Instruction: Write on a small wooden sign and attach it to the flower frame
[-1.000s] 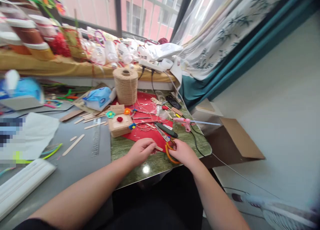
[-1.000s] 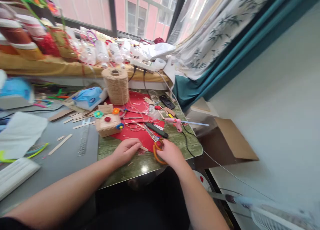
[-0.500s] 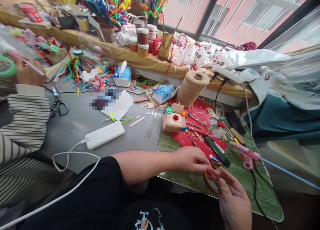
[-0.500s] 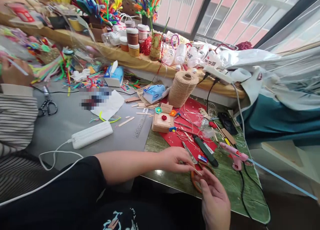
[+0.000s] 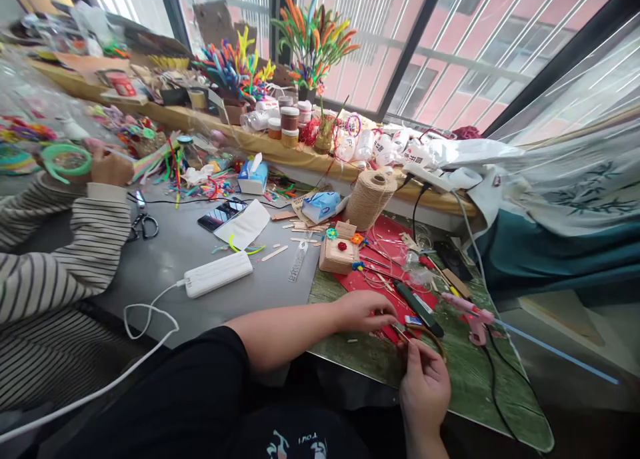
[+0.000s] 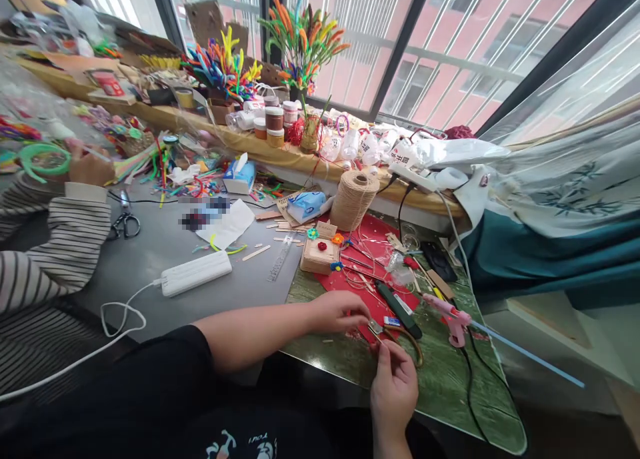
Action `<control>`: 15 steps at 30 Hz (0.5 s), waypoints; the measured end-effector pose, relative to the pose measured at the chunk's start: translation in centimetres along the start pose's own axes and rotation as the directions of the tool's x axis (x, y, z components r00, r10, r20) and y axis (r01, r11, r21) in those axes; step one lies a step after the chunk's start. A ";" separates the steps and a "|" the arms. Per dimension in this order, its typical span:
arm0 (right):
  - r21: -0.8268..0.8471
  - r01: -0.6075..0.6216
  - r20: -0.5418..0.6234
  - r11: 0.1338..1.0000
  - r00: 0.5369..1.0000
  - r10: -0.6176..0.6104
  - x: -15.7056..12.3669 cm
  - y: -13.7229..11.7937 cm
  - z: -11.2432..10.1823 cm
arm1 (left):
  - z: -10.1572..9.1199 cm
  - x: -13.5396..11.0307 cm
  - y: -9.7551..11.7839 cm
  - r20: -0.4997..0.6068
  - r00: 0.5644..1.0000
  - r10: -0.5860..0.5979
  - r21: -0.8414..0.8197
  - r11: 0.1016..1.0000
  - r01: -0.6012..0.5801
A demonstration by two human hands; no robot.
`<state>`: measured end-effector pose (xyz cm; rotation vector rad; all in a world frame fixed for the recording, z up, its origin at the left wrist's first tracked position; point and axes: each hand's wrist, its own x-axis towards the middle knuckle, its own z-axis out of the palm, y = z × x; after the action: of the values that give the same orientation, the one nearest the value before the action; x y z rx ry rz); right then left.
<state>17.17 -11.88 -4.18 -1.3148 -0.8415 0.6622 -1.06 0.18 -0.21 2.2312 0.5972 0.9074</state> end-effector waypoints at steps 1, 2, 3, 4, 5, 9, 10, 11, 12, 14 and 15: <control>-0.032 0.016 0.010 0.999 1.000 -0.015 -0.1 0.0 -0.1 | -0.5 0.1 0.1 -0.053 0.998 -0.045 0.029 0.998 0.047; -0.056 0.031 0.035 0.998 0.999 -0.029 -0.2 0.0 -0.1 | -1.2 0.2 0.4 -0.099 0.992 -0.081 0.058 0.995 0.087; -0.071 0.057 0.066 0.996 0.996 -0.053 -0.2 0.0 -0.1 | -1.9 0.1 0.7 -0.123 0.988 -0.097 0.084 0.991 0.108; -0.081 0.099 0.101 0.992 0.991 -0.090 -0.3 0.0 -0.1 | -2.7 -0.1 1.1 -0.128 0.987 -0.098 0.110 0.988 0.112; -0.087 0.149 0.139 0.985 0.981 -0.137 -0.3 0.1 -0.1 | -3.5 -0.5 1.6 -0.129 0.987 -0.098 0.137 0.984 0.116; -0.047 0.283 0.238 0.958 0.934 -0.265 -0.8 0.4 -0.1 | -7.5 -3.1 2.8 -0.226 0.964 -0.137 0.264 0.945 0.196; -0.036 0.275 0.265 0.961 0.930 -0.256 -0.9 0.5 -0.1 | -8.7 -3.7 2.8 -0.288 0.944 -0.161 0.295 0.923 0.247; -0.023 0.252 0.295 0.967 0.926 -0.234 -1.0 0.6 -0.1 | -9.9 -4.1 2.5 -0.365 0.912 -0.186 0.319 0.896 0.310; -0.013 0.223 0.331 0.975 0.921 -0.206 -1.0 0.7 -0.2 | -11.1 -4.3 2.1 -0.438 0.874 -0.210 0.334 0.865 0.376; -0.003 0.183 0.401 0.983 0.901 -0.166 -1.0 0.7 -0.3 | -13.6 -4.1 0.8 -0.550 0.792 -0.265 0.341 0.794 0.503; -0.003 0.182 0.423 0.983 0.891 -0.163 -0.9 0.7 -0.4 | -15.0 -3.8 0.0 -0.587 0.754 -0.296 0.337 0.757 0.560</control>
<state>17.02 -12.76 -5.06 -1.1308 -1.3165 0.8040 -14.56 3.77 6.38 2.0885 1.7138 1.1727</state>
